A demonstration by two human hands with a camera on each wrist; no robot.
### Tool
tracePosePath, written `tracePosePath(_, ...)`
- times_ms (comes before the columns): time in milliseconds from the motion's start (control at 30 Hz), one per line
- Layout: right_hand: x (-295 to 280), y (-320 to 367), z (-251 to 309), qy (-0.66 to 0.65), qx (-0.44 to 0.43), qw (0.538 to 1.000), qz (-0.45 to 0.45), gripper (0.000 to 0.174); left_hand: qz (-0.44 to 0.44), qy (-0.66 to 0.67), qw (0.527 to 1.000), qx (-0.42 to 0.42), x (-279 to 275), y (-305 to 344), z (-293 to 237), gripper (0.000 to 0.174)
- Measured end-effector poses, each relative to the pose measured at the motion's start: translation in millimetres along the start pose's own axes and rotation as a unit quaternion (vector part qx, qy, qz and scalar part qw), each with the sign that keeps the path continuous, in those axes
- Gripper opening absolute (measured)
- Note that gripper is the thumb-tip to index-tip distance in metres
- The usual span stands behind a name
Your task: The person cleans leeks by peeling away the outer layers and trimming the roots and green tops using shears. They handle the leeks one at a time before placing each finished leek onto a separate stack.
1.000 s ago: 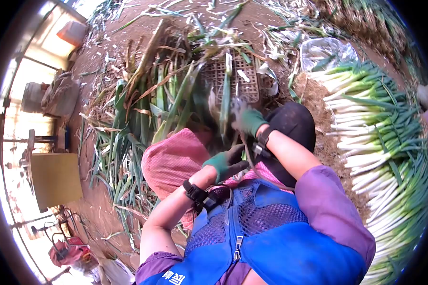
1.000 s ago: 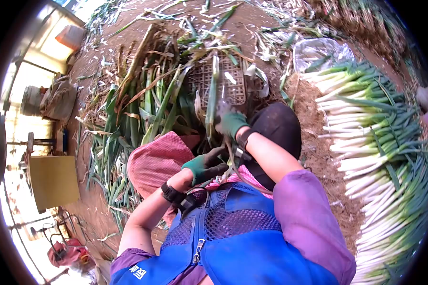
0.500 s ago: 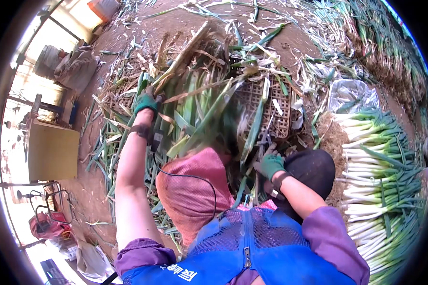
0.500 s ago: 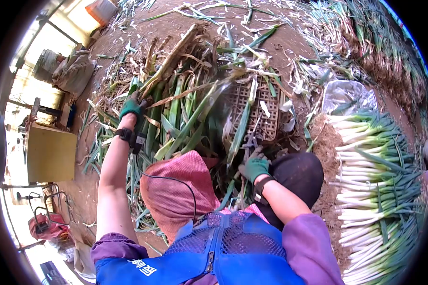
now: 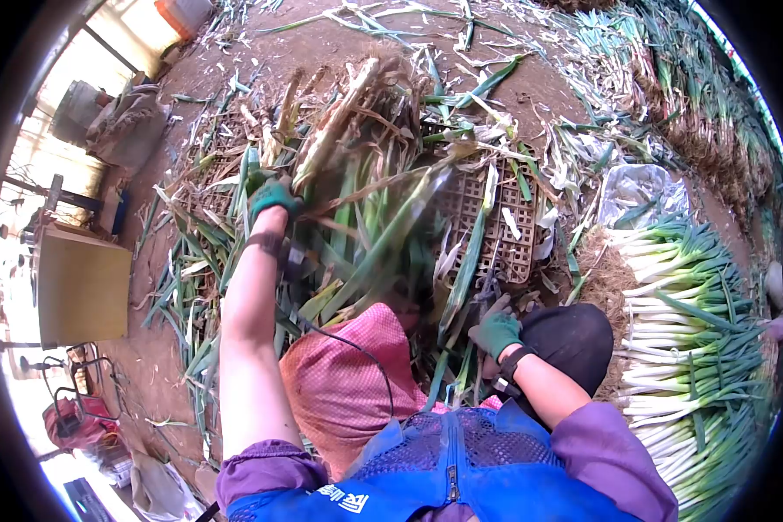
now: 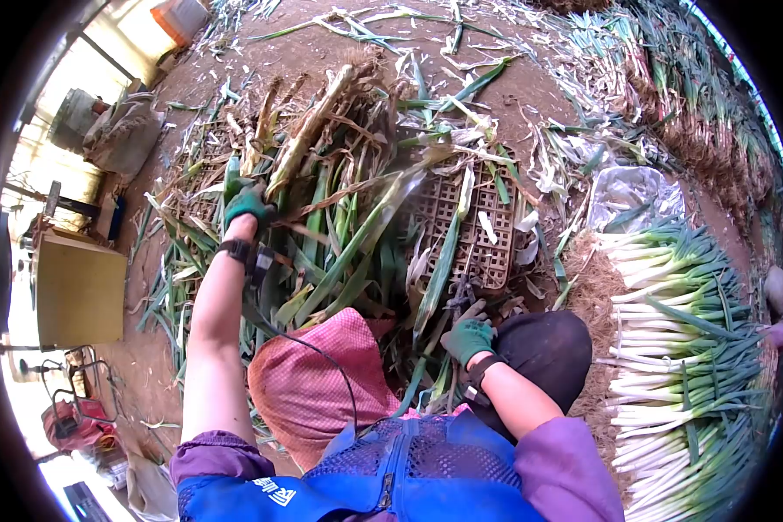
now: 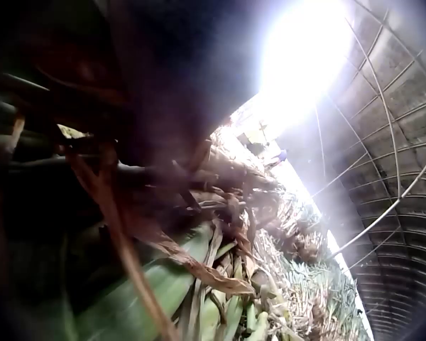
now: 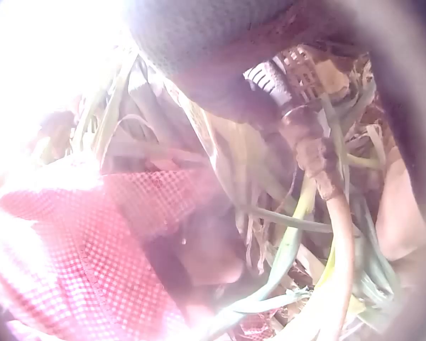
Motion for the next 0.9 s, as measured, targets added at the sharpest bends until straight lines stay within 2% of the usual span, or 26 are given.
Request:
tracePosePath(33, -2, 0, -2, -0.010, -0.014, 1.000, -0.013, 0.116, -0.061, 0.032, 0.997, 0.037, -9, 19, 10, 0.046)
tracePosePath(100, -4, 4, -5, -0.029, -0.041, 0.998, -0.032, 0.115, -0.055, 0.028, 0.996, 0.065, -24, 44, 37, 0.040)
tracePosePath(167, -4, 5, -10, -0.071, -0.055, 0.995, -0.044, 0.113, 0.022, 0.090, 0.995, 0.024, -48, 75, 71, 0.038)
tracePosePath(233, -18, 10, -11, -0.135, -0.087, 0.984, -0.071, 0.114, 0.114, 0.203, 0.972, 0.006, -71, 105, 104, 0.030)
tracePosePath(267, -25, 7, -14, -0.195, -0.118, 0.971, -0.072, 0.109, 0.151, 0.244, 0.958, 0.012, -80, 116, 123, 0.036)
tracePosePath(300, -33, 2, -17, -0.254, -0.150, 0.953, -0.073, 0.105, 0.188, 0.339, 0.922, 0.004, -108, 152, 117, 0.032)
tracePosePath(367, -36, 8, -11, -0.453, -0.219, 0.864, -0.005, 0.070, 0.219, 0.526, 0.821, -0.023, -181, 254, 77, 0.035)
tracePosePath(400, -38, 11, -9, -0.543, -0.237, 0.805, 0.041, 0.053, 0.238, 0.513, 0.825, -0.015, -198, 271, 70, 0.035)
tracePosePath(433, -49, 34, 2, -0.623, -0.246, 0.735, 0.101, 0.047, 0.256, 0.500, 0.827, -0.006, -212, 285, 64, 0.035)
tracePosePath(533, -21, 28, 7, -0.519, -0.263, 0.809, 0.083, 0.044, 0.301, 0.449, 0.841, 0.018, -205, 307, 32, 0.035)
tracePosePath(567, -30, 44, 10, -0.365, -0.313, 0.877, -0.007, 0.054, 0.314, 0.429, 0.847, 0.028, -194, 312, 16, 0.035)
tracePosePath(633, -6, 47, 13, -0.210, -0.276, 0.931, -0.112, 0.067, 0.346, 0.459, 0.817, 0.047, -143, 317, -20, 0.033)
tracePosePath(700, 5, 66, 16, -0.068, -0.234, 0.958, -0.150, 0.076, 0.408, 0.515, 0.751, 0.061, -84, 316, -59, 0.036)
tracePosePath(767, 1, 71, 6, -0.027, -0.225, 0.962, -0.151, 0.078, 0.502, 0.571, 0.650, -0.003, -26, 325, -85, 0.029)
tracePosePath(800, -2, 66, -1, -0.051, -0.237, 0.959, -0.146, 0.077, 0.309, 0.441, 0.795, 0.278, 8, 302, -91, 0.027)
tracePosePath(833, -5, 62, -6, -0.075, -0.248, 0.955, -0.141, 0.076, 0.281, 0.320, 0.851, 0.307, 30, 297, -96, 0.025)
tracePosePath(867, -30, 82, -10, -0.167, -0.259, 0.944, -0.118, 0.069, 0.240, 0.184, 0.890, 0.342, 52, 293, -102, 0.024)
tracePosePath(900, -34, 86, -19, -0.229, -0.259, 0.931, -0.116, 0.066, 0.198, 0.056, 0.903, 0.377, 74, 289, -107, 0.024)
Point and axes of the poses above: each hand's wrist, its own y-axis away from the middle knuckle, its own x-axis out of the palm, z = x × y, the point moved 5 cm from there along -y, towards the middle knuckle, and after that the axes turned 12 degrees about -x, right-handed, at the moved point
